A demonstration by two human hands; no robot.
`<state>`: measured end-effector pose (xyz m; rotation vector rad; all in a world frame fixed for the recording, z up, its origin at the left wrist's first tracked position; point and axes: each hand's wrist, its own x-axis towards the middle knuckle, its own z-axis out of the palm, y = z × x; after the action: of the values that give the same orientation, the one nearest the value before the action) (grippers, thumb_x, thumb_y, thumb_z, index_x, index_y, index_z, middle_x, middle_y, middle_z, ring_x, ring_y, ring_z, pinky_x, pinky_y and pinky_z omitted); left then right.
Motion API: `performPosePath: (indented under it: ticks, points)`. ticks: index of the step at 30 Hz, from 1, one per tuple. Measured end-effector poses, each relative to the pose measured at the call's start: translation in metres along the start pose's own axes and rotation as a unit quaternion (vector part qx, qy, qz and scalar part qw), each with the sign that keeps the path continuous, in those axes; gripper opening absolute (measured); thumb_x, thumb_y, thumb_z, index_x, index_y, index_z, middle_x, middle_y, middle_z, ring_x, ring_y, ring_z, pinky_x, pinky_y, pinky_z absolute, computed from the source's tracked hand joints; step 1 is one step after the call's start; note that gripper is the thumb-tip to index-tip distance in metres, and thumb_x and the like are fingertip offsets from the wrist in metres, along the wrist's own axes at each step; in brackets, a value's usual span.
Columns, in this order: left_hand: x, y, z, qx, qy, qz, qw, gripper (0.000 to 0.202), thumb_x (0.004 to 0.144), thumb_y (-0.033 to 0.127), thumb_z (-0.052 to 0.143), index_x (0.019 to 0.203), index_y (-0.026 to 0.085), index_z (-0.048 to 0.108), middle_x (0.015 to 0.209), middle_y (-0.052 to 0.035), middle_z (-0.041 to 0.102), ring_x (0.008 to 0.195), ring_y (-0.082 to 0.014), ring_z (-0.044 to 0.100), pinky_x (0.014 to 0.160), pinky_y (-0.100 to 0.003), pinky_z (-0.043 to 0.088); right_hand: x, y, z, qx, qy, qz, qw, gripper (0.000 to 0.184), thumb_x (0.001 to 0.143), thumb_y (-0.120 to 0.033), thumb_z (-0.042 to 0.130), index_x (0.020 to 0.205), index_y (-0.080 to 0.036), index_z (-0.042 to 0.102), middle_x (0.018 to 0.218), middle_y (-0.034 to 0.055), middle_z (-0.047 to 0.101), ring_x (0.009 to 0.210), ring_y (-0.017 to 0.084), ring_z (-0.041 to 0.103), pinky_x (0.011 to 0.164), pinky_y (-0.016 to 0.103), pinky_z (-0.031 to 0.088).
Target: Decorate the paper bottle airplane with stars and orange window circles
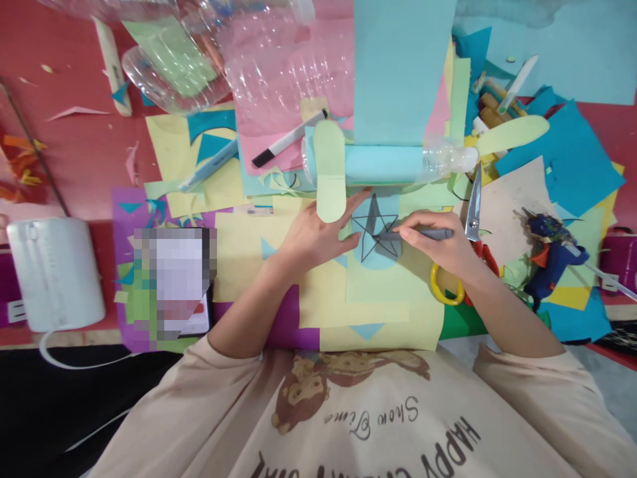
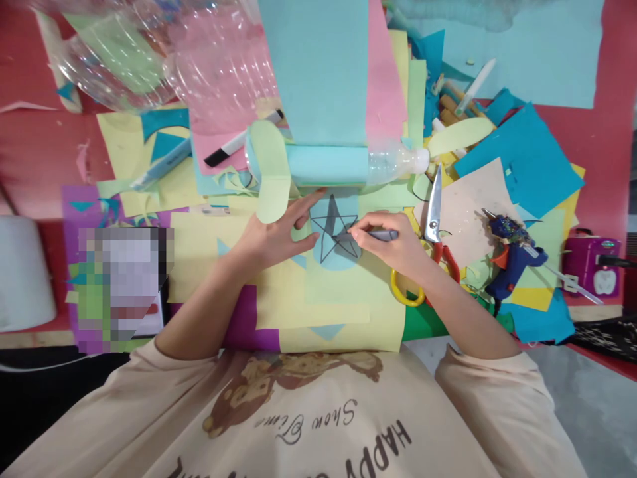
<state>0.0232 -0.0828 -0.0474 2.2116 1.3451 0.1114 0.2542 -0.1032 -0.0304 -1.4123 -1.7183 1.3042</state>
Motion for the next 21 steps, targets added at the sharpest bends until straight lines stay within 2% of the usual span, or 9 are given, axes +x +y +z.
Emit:
performPosePath:
  ticks: [5, 7, 15, 21]
  points:
    - [-0.0005, -0.0002, 0.0001, -0.004, 0.008, 0.007, 1.000, 0.067, 0.084, 0.029, 0.055, 0.148, 0.024, 0.036, 0.080, 0.0015, 0.051, 0.066, -0.0115, 0.044, 0.064, -0.022, 0.039, 0.0004, 0.0042, -0.0002, 0.013, 0.086, 0.012, 0.996, 0.014, 0.084, -0.030, 0.063, 0.077, -0.021, 0.071, 0.069, -0.0001, 0.068, 0.062, 0.012, 0.060, 0.055, 0.024, 0.045]
    - [-0.0005, -0.0006, 0.0003, -0.004, 0.008, 0.008, 1.000, 0.068, 0.083, 0.029, 0.055, 0.148, 0.024, 0.036, 0.080, 0.0016, 0.051, 0.066, -0.0114, 0.043, 0.064, -0.022, 0.039, 0.0005, 0.0059, -0.0001, 0.014, 0.102, 0.007, 0.995, 0.014, 0.085, -0.031, 0.063, 0.079, -0.022, 0.072, 0.069, -0.0003, 0.068, 0.064, 0.012, 0.061, 0.056, 0.024, 0.045]
    - [-0.0010, -0.0016, 0.0012, -0.008, 0.011, 0.009, 1.000, 0.067, 0.083, 0.030, 0.055, 0.148, 0.025, 0.036, 0.079, 0.0015, 0.050, 0.066, -0.0121, 0.044, 0.064, -0.023, 0.040, 0.0002, 0.0083, 0.0013, 0.004, 0.083, 0.007, 0.997, 0.017, 0.086, -0.035, 0.063, 0.081, -0.022, 0.071, 0.075, 0.0011, 0.071, 0.069, 0.014, 0.063, 0.059, 0.025, 0.048]
    - [-0.0005, -0.0023, 0.0011, -0.004, 0.011, 0.010, 1.000, 0.066, 0.084, 0.031, 0.054, 0.147, 0.024, 0.037, 0.081, 0.0006, 0.052, 0.069, -0.0127, 0.045, 0.067, -0.023, 0.041, 0.0001, 0.0063, 0.0007, 0.000, 0.056, 0.007, 0.998, 0.014, 0.084, -0.030, 0.063, 0.077, -0.021, 0.069, 0.077, 0.0014, 0.072, 0.071, 0.015, 0.064, 0.061, 0.025, 0.049]
